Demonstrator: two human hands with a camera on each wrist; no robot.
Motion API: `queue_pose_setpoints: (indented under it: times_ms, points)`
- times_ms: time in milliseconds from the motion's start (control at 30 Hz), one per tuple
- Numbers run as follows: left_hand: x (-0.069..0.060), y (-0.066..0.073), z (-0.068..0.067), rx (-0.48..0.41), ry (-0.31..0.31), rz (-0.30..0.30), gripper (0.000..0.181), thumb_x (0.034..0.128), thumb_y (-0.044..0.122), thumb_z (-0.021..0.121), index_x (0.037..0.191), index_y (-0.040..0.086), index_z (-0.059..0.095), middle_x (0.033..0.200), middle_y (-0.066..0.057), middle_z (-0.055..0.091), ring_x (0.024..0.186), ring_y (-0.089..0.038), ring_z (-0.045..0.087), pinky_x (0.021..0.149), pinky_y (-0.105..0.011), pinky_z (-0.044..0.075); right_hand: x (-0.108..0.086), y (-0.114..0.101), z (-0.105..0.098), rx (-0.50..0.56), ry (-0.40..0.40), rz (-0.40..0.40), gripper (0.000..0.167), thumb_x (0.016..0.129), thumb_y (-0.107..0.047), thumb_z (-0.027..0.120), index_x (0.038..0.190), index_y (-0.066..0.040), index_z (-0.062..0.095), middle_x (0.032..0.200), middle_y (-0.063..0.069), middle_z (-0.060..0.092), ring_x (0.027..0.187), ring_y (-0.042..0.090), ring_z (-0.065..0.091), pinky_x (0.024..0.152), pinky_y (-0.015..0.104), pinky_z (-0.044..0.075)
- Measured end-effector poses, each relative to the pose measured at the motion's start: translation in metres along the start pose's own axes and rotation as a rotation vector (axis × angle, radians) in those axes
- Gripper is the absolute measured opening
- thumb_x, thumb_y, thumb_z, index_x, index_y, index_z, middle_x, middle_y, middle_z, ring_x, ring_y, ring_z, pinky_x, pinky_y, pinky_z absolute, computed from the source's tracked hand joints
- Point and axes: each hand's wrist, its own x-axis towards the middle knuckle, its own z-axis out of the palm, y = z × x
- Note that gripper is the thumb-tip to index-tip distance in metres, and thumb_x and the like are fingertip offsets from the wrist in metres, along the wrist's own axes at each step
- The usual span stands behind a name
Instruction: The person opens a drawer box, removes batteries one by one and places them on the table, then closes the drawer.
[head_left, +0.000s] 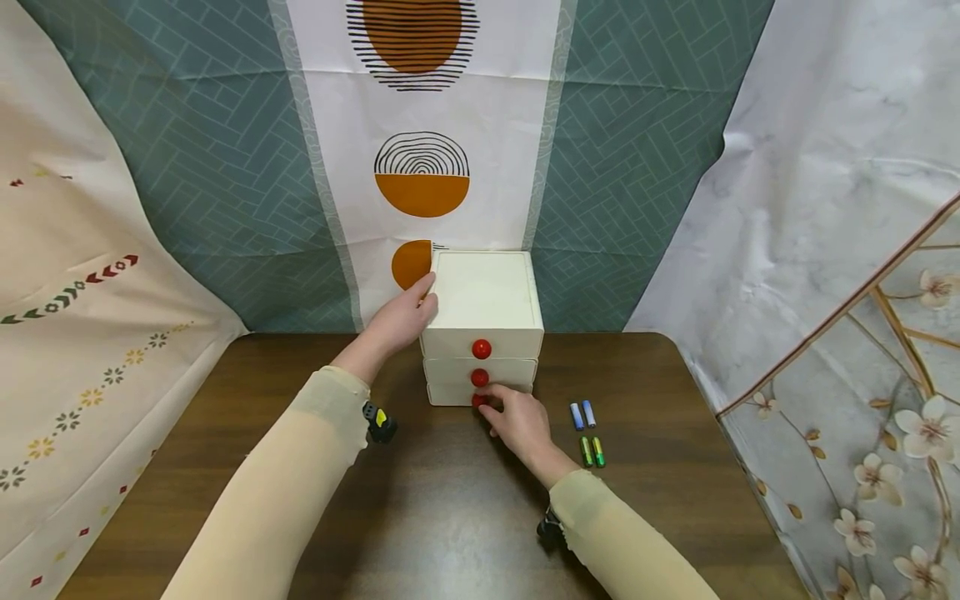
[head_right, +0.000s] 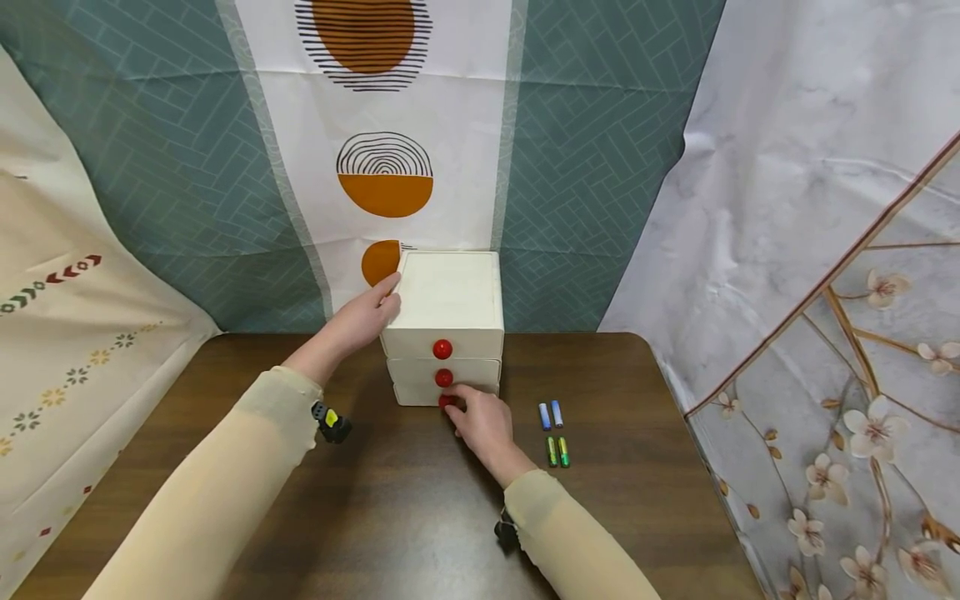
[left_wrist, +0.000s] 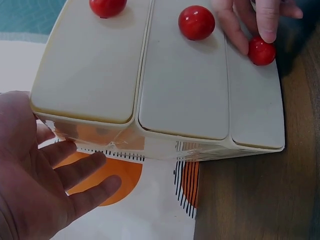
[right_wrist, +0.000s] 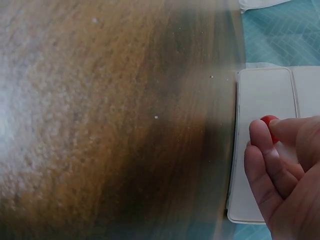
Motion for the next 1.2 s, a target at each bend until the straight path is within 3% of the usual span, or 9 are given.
queue_pose_setpoints:
  times_ms: [167,667,967,1067,1200]
  points:
    - [0.0,0.001,0.0,0.002,-0.005,0.001,0.066,0.1181,0.042,0.031,0.178,0.015,0.022,0.182,-0.009,0.025,0.165,-0.033,0.029,0.134,-0.05,0.023,-0.001,0.0,0.001,-0.013,0.013,0.01,0.022,0.103,-0.022,0.08,0.126,-0.023,0.082,0.082,-0.012,0.076,0.049,-0.008,0.058,0.075,0.043,0.06]
    - [0.0,0.003,-0.002,0.039,-0.016,-0.002,0.066,0.1182,0.042,0.03,0.178,0.015,0.021,0.181,-0.01,0.027,0.164,-0.033,0.031,0.134,-0.049,0.024,-0.003,0.0,0.001,-0.001,0.017,0.006,0.022,0.103,-0.023,0.081,0.125,-0.023,0.082,0.084,-0.013,0.077,0.05,-0.009,0.059,0.071,0.038,0.056]
    - [-0.001,0.003,-0.002,0.018,-0.019,-0.005,0.066,0.1185,0.041,0.03,0.178,0.015,0.02,0.181,-0.011,0.026,0.165,-0.034,0.03,0.134,-0.05,0.023,-0.009,-0.001,-0.001,0.006,-0.017,0.011,0.022,0.104,-0.026,0.079,0.126,-0.025,0.082,0.061,-0.015,0.068,0.05,-0.008,0.059,0.069,0.037,0.056]
    - [0.0,0.002,-0.001,0.018,-0.017,-0.01,0.066,0.1185,0.042,0.03,0.179,0.016,0.02,0.181,-0.011,0.026,0.164,-0.034,0.031,0.134,-0.051,0.024,-0.011,-0.001,-0.001,0.009,-0.02,0.002,0.022,0.105,-0.026,0.079,0.126,-0.025,0.082,0.065,-0.013,0.071,0.05,-0.008,0.059,0.069,0.036,0.056]
    - [0.0,0.001,0.0,0.015,-0.017,-0.01,0.067,0.1185,0.043,0.03,0.179,0.016,0.02,0.181,-0.01,0.026,0.164,-0.034,0.03,0.134,-0.051,0.023,-0.015,-0.002,-0.001,0.014,-0.023,-0.005,0.022,0.104,-0.026,0.08,0.126,-0.025,0.082,0.084,-0.013,0.078,0.051,-0.009,0.059,0.071,0.036,0.057]
